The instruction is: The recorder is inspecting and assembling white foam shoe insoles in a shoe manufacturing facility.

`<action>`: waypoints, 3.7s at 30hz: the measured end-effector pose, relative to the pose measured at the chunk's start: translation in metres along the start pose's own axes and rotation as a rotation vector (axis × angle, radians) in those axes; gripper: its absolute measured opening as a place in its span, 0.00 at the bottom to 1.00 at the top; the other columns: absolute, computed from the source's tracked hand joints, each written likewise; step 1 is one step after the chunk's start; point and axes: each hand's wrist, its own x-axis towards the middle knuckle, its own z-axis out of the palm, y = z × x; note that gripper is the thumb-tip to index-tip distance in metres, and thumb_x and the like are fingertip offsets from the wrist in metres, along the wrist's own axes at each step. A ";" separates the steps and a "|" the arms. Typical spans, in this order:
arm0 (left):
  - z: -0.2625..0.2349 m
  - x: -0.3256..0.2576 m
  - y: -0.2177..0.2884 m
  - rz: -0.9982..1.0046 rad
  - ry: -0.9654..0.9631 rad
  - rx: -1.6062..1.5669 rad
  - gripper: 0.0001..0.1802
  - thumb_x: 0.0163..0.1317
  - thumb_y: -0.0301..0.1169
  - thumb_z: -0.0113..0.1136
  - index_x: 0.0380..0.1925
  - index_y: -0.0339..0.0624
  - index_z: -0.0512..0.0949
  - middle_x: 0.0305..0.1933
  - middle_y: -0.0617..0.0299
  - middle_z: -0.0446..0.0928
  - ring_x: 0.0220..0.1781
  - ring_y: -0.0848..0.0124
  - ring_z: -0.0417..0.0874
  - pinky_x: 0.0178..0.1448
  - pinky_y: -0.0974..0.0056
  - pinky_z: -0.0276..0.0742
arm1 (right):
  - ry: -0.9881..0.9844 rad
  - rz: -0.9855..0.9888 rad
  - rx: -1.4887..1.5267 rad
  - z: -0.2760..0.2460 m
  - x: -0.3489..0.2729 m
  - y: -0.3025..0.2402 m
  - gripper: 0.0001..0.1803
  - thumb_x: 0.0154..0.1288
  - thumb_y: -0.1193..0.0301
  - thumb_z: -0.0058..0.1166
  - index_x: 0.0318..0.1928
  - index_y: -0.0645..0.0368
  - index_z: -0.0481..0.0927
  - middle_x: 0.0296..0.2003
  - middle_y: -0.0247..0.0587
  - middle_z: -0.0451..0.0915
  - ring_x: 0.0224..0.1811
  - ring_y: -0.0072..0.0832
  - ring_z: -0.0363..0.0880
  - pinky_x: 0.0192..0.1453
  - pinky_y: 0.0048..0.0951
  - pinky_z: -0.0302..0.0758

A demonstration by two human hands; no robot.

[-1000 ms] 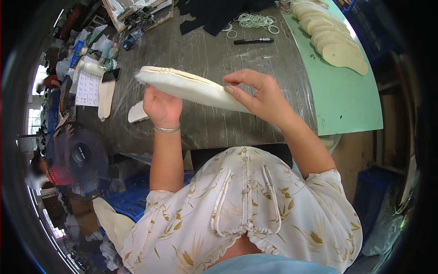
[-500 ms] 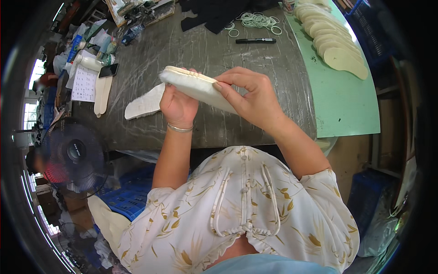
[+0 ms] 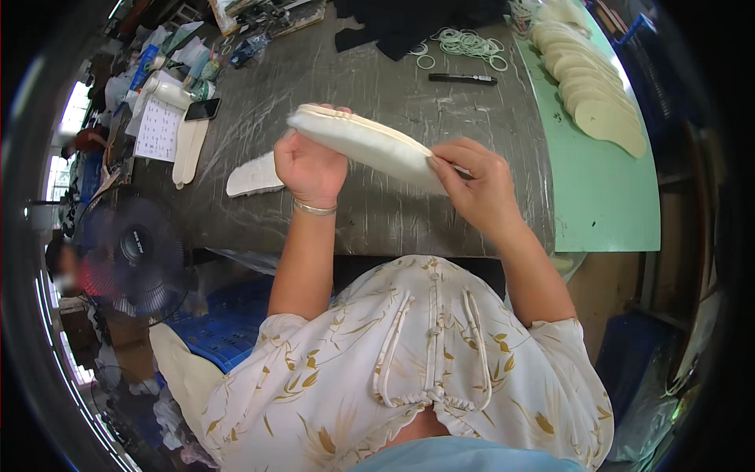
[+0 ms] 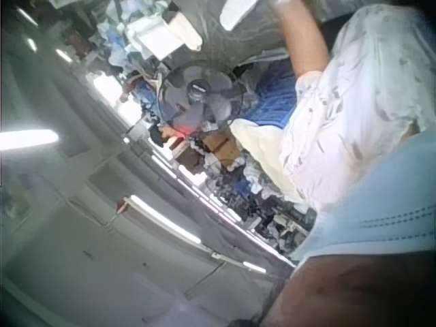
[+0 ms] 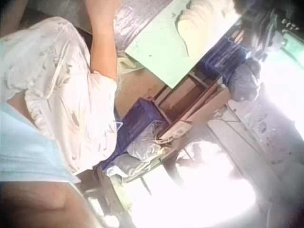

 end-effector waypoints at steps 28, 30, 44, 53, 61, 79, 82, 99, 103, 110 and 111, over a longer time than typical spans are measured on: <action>0.050 0.007 0.032 -0.102 -0.450 1.471 0.10 0.50 0.25 0.69 0.35 0.42 0.84 0.37 0.63 0.79 0.40 0.73 0.79 0.46 0.69 0.74 | 0.049 -0.117 -0.262 -0.019 -0.014 0.018 0.04 0.56 0.75 0.60 0.33 0.60 0.83 0.31 0.40 0.82 0.30 0.36 0.79 0.33 0.32 0.76; 0.051 0.007 0.027 -0.142 -0.433 1.426 0.08 0.52 0.23 0.67 0.34 0.40 0.84 0.35 0.63 0.79 0.39 0.73 0.79 0.44 0.69 0.73 | 0.017 -0.106 -0.277 -0.019 -0.012 0.020 0.04 0.57 0.73 0.59 0.33 0.60 0.83 0.31 0.40 0.82 0.30 0.36 0.79 0.33 0.32 0.76; 0.015 0.000 0.029 -0.163 -0.286 1.353 0.06 0.59 0.22 0.61 0.36 0.33 0.79 0.40 0.60 0.77 0.41 0.74 0.77 0.45 0.72 0.73 | 0.010 0.065 -0.130 -0.089 -0.038 0.048 0.13 0.58 0.73 0.62 0.44 0.62 0.83 0.42 0.41 0.82 0.41 0.28 0.80 0.47 0.27 0.76; 0.015 -0.004 0.023 -0.206 -0.274 1.312 0.05 0.60 0.21 0.60 0.36 0.33 0.79 0.40 0.60 0.75 0.41 0.74 0.76 0.44 0.73 0.72 | -0.041 -0.044 -0.228 -0.069 -0.035 0.047 0.11 0.54 0.73 0.65 0.39 0.60 0.84 0.34 0.40 0.82 0.36 0.33 0.80 0.40 0.30 0.75; -0.016 -0.022 0.020 -0.307 -0.253 1.347 0.06 0.62 0.24 0.57 0.37 0.34 0.78 0.41 0.61 0.76 0.44 0.72 0.75 0.52 0.69 0.68 | -0.075 0.207 0.019 -0.091 -0.043 0.045 0.09 0.54 0.76 0.62 0.37 0.61 0.83 0.32 0.37 0.81 0.36 0.27 0.79 0.44 0.26 0.74; 0.068 -0.026 -0.078 0.002 -0.577 1.559 0.14 0.49 0.20 0.63 0.38 0.43 0.83 0.39 0.62 0.84 0.39 0.67 0.83 0.48 0.65 0.72 | 0.093 0.007 0.036 -0.086 -0.069 0.047 0.14 0.57 0.78 0.58 0.46 0.64 0.81 0.43 0.46 0.81 0.45 0.35 0.80 0.50 0.30 0.75; 0.071 -0.023 -0.073 -0.047 -0.576 1.531 0.14 0.51 0.19 0.62 0.40 0.41 0.82 0.40 0.61 0.83 0.40 0.68 0.82 0.49 0.66 0.72 | 0.095 -0.040 0.062 -0.082 -0.061 0.047 0.10 0.57 0.80 0.59 0.41 0.62 0.83 0.38 0.43 0.82 0.40 0.31 0.81 0.45 0.27 0.76; 0.051 0.022 -0.020 -0.283 0.023 0.191 0.13 0.70 0.39 0.45 0.47 0.43 0.71 0.40 0.63 0.73 0.42 0.65 0.72 0.53 0.56 0.67 | 0.095 -0.099 0.377 -0.044 0.011 -0.002 0.10 0.60 0.77 0.57 0.43 0.65 0.82 0.38 0.41 0.81 0.35 0.24 0.79 0.39 0.22 0.75; 0.052 0.017 -0.031 -0.289 0.053 0.162 0.12 0.71 0.39 0.45 0.44 0.44 0.70 0.39 0.64 0.71 0.43 0.67 0.72 0.54 0.59 0.67 | 0.105 -0.092 0.356 -0.031 0.021 -0.008 0.08 0.60 0.76 0.57 0.40 0.64 0.83 0.36 0.42 0.82 0.33 0.25 0.80 0.37 0.24 0.76; 0.043 0.025 -0.042 -0.336 0.015 0.005 0.14 0.72 0.40 0.42 0.46 0.43 0.70 0.42 0.65 0.74 0.45 0.68 0.73 0.55 0.59 0.68 | 0.091 0.005 0.411 -0.018 0.041 0.001 0.10 0.62 0.69 0.56 0.39 0.62 0.84 0.30 0.45 0.82 0.28 0.30 0.81 0.34 0.27 0.77; 0.031 0.027 -0.039 -0.383 -0.181 -0.111 0.19 0.73 0.40 0.40 0.54 0.40 0.69 0.55 0.60 0.72 0.57 0.63 0.72 0.65 0.56 0.65 | 0.112 -0.007 0.447 -0.015 0.045 -0.001 0.11 0.61 0.67 0.57 0.37 0.63 0.85 0.30 0.45 0.83 0.28 0.32 0.82 0.35 0.28 0.78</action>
